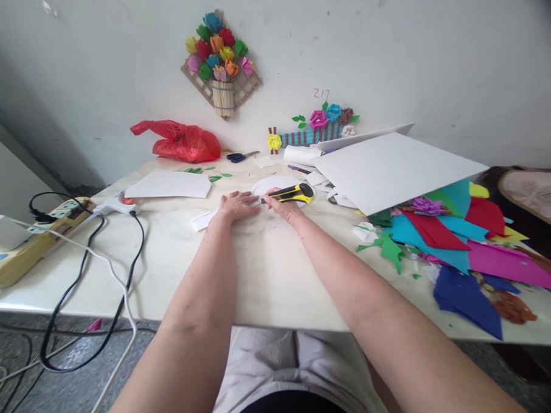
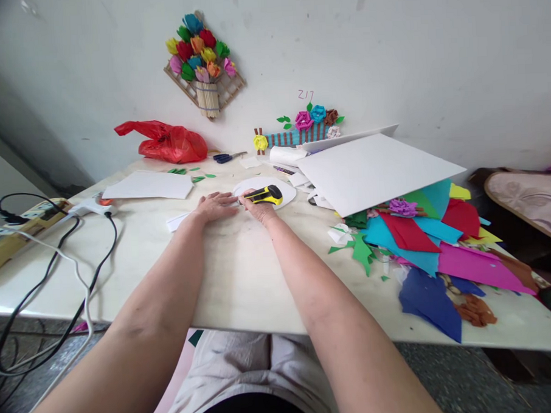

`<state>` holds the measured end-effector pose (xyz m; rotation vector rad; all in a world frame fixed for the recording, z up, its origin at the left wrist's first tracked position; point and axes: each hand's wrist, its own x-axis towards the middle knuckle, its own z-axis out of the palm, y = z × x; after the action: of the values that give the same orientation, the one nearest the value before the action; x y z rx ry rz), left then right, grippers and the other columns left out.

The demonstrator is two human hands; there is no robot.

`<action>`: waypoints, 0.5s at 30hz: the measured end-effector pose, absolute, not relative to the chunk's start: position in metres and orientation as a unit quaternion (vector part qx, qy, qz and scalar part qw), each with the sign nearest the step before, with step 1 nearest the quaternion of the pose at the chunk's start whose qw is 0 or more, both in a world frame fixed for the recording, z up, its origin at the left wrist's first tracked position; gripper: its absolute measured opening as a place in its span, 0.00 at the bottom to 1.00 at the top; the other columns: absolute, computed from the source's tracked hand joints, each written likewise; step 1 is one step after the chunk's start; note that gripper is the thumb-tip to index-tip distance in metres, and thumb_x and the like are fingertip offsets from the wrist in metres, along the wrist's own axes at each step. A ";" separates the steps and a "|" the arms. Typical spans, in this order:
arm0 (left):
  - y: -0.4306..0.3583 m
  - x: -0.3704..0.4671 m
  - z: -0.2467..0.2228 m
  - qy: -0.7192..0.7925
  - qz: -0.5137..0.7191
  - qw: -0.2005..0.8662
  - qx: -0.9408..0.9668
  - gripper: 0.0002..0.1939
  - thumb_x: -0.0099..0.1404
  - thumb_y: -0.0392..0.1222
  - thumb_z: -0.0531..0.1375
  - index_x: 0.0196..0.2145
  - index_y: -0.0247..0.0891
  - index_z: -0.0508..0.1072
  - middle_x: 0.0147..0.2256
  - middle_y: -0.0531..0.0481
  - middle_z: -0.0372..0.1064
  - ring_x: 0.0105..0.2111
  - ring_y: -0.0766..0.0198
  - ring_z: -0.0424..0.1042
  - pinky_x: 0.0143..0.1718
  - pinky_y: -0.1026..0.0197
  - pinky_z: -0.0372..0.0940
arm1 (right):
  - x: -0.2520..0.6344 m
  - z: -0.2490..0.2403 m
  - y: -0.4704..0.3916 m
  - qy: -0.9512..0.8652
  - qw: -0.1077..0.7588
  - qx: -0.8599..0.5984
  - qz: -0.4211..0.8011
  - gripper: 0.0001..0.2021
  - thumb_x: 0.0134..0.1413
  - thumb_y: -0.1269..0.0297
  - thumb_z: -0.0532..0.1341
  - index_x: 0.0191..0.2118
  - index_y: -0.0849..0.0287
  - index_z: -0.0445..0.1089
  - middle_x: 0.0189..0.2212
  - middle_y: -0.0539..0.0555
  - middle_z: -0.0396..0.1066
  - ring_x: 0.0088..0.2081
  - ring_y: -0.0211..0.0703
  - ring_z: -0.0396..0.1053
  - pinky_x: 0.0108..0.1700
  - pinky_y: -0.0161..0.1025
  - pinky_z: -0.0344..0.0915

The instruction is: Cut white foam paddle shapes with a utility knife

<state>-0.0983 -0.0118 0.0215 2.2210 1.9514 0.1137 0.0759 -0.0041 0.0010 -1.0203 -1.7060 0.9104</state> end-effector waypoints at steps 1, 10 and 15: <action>-0.012 -0.098 0.021 0.659 0.044 0.090 0.746 0.31 0.61 0.63 0.54 0.62 0.63 0.60 0.67 0.62 0.48 0.68 0.45 0.43 0.64 0.35 0.39 | 0.076 0.001 -0.004 -0.689 0.456 -0.413 0.383 0.09 0.49 0.57 0.60 0.32 0.56 0.65 0.18 0.44 0.63 0.25 0.37 0.64 0.37 0.39 0.64; -0.013 -0.095 0.024 0.640 0.162 0.088 0.746 0.20 0.60 0.54 0.62 0.49 0.55 0.76 0.68 0.62 0.45 0.69 0.49 0.32 0.67 0.40 0.32 | 0.080 0.000 -0.002 -0.651 0.475 -0.377 0.456 0.12 0.47 0.54 0.62 0.33 0.56 0.67 0.18 0.45 0.65 0.24 0.36 0.62 0.30 0.35 0.59; -0.015 -0.098 0.030 0.615 0.188 0.146 0.752 0.17 0.60 0.50 0.62 0.46 0.50 0.78 0.68 0.58 0.45 0.69 0.48 0.27 0.65 0.38 0.33 | 0.080 -0.001 0.000 -0.626 0.491 -0.347 0.497 0.16 0.43 0.50 0.65 0.33 0.57 0.68 0.17 0.45 0.67 0.21 0.34 0.61 0.29 0.34 0.58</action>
<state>-0.0977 -0.0154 0.0298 2.1649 1.7710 0.5415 0.0802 0.0000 -0.0006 -0.8422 -1.5201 1.2062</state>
